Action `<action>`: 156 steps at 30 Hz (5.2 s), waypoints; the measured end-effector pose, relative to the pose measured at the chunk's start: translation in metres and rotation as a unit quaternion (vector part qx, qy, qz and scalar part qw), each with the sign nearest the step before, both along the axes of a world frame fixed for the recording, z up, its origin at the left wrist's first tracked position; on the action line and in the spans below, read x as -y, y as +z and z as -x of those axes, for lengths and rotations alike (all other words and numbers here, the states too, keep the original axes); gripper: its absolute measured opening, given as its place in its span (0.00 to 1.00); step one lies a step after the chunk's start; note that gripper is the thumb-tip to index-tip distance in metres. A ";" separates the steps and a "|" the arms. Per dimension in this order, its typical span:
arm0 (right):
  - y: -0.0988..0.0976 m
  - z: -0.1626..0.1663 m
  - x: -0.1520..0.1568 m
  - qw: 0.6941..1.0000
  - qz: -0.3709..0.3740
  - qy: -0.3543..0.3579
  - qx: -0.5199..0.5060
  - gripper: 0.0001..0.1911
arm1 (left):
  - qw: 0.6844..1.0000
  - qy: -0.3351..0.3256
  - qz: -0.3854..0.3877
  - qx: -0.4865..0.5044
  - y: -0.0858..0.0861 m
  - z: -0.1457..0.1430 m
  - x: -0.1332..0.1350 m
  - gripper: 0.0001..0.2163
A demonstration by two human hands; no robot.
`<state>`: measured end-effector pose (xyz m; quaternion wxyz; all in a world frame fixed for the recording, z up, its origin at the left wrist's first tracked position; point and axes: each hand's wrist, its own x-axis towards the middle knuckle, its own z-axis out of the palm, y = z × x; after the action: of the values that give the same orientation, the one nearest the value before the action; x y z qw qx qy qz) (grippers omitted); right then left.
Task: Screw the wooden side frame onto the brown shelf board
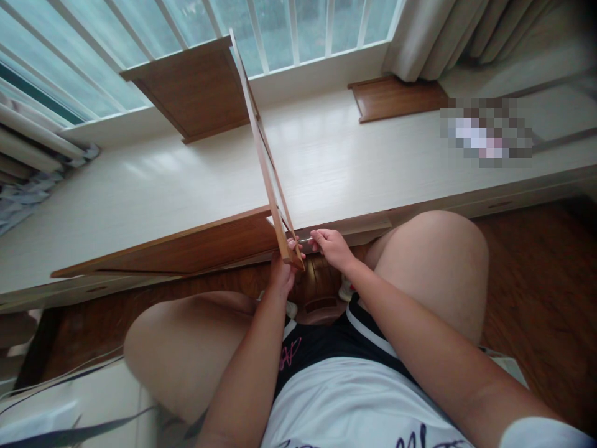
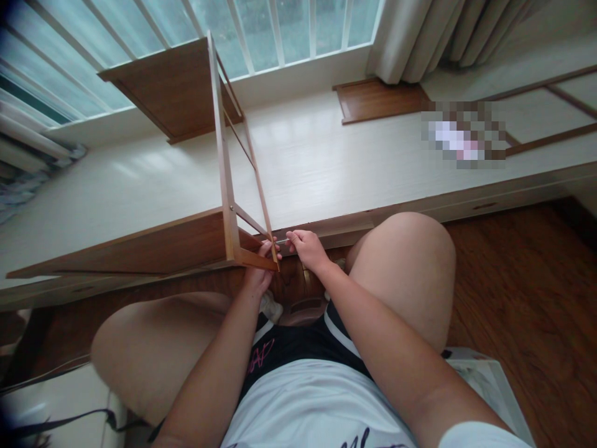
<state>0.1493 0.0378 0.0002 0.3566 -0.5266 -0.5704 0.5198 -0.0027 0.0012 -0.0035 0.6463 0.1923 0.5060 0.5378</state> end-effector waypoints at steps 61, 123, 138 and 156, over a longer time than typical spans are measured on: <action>-0.002 0.004 0.006 0.998 -0.030 0.047 0.032 0.19 | 1.000 0.002 0.006 0.019 0.003 -0.001 0.001 0.17; 0.005 0.006 0.001 0.979 0.156 -0.011 -0.131 0.26 | 1.000 -0.001 0.010 0.013 0.008 -0.002 0.003 0.17; 0.008 0.011 0.002 0.976 0.175 -0.037 -0.121 0.26 | 1.000 -0.009 0.010 0.015 0.005 0.000 0.003 0.17; -0.001 0.005 0.001 1.000 0.003 -0.023 -0.016 0.20 | 0.999 0.031 -0.005 0.043 0.002 -0.010 0.004 0.17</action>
<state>0.1445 0.0368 -0.0006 0.3760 -0.5321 -0.5505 0.5220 0.0070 -0.0030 -0.0014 0.6495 0.1560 0.4810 0.5678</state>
